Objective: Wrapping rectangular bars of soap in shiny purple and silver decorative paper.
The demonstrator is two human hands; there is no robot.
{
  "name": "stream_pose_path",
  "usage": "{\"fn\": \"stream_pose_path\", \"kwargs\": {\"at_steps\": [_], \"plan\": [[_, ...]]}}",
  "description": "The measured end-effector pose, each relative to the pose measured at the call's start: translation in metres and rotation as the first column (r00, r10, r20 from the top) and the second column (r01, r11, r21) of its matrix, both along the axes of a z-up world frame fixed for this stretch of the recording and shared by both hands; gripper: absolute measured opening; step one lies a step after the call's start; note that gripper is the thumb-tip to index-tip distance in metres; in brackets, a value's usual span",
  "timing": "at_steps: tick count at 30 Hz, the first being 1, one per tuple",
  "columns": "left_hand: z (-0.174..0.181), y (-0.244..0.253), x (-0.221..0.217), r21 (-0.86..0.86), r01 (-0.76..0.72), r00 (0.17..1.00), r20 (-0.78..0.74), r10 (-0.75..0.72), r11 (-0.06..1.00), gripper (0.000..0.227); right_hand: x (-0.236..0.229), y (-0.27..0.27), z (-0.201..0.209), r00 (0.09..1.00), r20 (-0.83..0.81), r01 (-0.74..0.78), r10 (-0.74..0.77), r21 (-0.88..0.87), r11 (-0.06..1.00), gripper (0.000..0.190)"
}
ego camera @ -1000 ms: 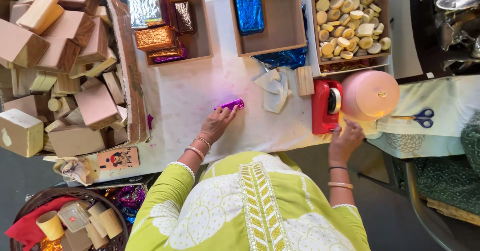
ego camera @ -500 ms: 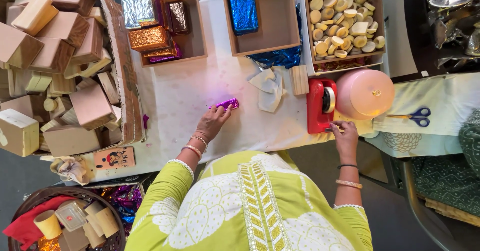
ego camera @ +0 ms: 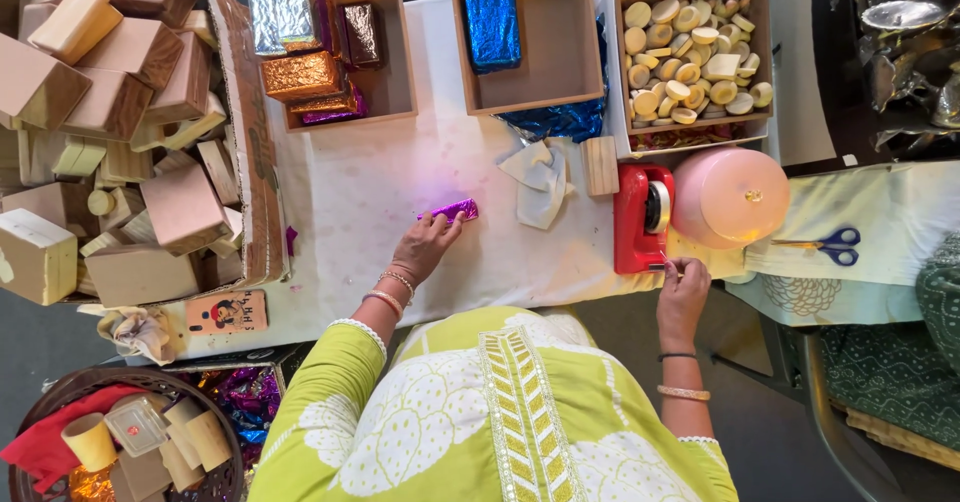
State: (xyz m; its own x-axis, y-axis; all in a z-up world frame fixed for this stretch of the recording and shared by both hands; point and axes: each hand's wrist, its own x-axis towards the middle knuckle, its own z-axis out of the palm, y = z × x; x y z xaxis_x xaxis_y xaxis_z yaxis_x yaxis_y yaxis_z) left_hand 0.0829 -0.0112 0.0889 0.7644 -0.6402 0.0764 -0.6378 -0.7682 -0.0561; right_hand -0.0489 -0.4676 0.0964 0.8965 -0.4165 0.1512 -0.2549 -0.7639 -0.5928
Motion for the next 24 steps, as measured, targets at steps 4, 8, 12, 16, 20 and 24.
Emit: {"fn": "stream_pose_path", "kwargs": {"at_steps": [4, 8, 12, 16, 20, 24], "plan": [[0.003, 0.0, -0.001, -0.004, 0.004, 1.0, 0.005, -0.004, 1.0, 0.051, -0.006, 0.012, -0.004, 0.992, -0.026, 0.125, -0.124, 0.361, 0.924, 0.013], [0.001, 0.0, -0.001, -0.02, -0.005, 1.0, 0.017, 0.005, 1.0, 0.05, -0.025, 0.016, -0.032, 0.97, 0.064, 0.153, -0.235, 0.589, 0.793, 0.022], [0.005, -0.001, -0.001, -0.035, -0.011, 1.0, 0.011, 0.011, 0.999, 0.049, -0.043, 0.013, -0.087, 0.943, 0.172, 0.071, -0.285, 0.732, 0.677, 0.02], [-0.001, 0.0, -0.002, -0.036, -0.015, 1.0, 0.007, 0.015, 0.999, 0.049, -0.035, 0.02, -0.115, 0.899, 0.138, 0.063, -0.415, 0.898, 0.435, 0.014], [-0.003, 0.0, -0.003, -0.037, -0.013, 0.999, 0.033, 0.014, 0.999, 0.049, -0.059, 0.034, -0.178, 0.898, 0.048, 0.08, -0.438, 0.96, 0.268, 0.014], [-0.004, -0.001, -0.003, -0.032, -0.022, 0.999, 0.046, 0.023, 0.999, 0.051, -0.048, 0.091, -0.13, 1.0, 0.001, 0.008, -0.015, 0.802, 0.597, 0.008]]}}
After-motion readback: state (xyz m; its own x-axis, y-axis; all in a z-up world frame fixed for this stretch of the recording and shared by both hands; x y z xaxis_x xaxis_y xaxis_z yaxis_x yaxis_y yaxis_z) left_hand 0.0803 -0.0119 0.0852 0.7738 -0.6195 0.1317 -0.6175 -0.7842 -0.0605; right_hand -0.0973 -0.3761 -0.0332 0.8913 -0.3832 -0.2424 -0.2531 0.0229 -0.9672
